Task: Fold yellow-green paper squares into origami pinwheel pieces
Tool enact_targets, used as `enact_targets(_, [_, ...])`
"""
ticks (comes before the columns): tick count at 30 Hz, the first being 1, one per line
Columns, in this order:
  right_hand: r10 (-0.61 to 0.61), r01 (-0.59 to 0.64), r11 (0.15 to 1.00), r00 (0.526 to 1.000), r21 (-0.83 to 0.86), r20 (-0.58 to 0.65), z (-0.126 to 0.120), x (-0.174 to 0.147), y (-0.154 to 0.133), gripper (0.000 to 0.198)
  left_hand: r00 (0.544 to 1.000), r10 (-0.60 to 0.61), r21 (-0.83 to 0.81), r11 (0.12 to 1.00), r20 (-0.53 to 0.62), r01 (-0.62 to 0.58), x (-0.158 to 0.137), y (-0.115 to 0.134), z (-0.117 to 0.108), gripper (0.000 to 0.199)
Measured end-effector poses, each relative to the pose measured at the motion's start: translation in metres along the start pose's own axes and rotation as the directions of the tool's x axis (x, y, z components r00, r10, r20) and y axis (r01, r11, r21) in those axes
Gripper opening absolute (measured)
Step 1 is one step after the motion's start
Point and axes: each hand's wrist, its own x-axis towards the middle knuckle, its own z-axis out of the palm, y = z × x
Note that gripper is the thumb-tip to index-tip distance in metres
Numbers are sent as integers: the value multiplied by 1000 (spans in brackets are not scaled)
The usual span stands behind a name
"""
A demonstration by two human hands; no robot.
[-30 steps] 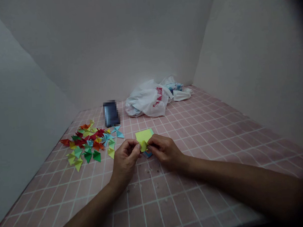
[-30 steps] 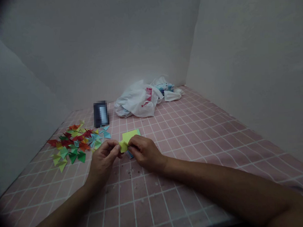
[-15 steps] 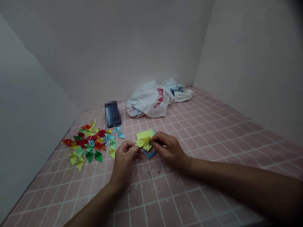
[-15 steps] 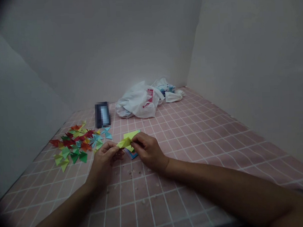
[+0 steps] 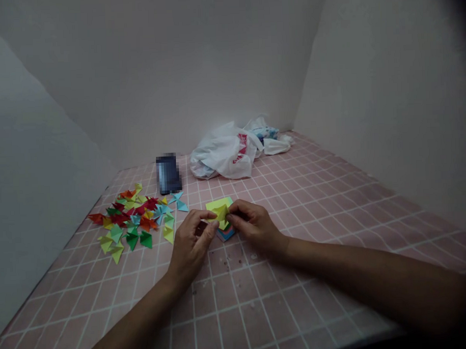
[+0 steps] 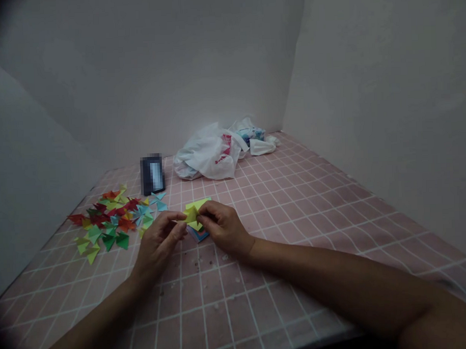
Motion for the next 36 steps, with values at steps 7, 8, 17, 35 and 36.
enact_targets(7, [264, -289, 872, 957, 395, 118, 4, 0, 3, 13, 982, 183, 86, 980, -46, -179, 3, -3, -3, 5])
enact_targets(8, [281, -314, 854, 949, 415, 141, 4, 0, 3, 15, 981, 188, 85, 979, -46, -184, 3, -3, -3, 7])
enact_targets(17, [222, -273, 863, 961, 425, 168, 3, 4, 4, 17, 959, 283, 160, 947, -13, -277, 3, 1, -5, 6])
enact_targets(35, [326, -403, 733, 915, 548, 238, -1, 6, 3, 21, 962, 268, 261, 933, -45, -248, 5, 1, -14, 8])
enact_targets(36, [331, -414, 728, 910, 547, 248, -1, 6, 3, 22, 965, 257, 257, 937, -56, -235, 5, 0, -14, 8])
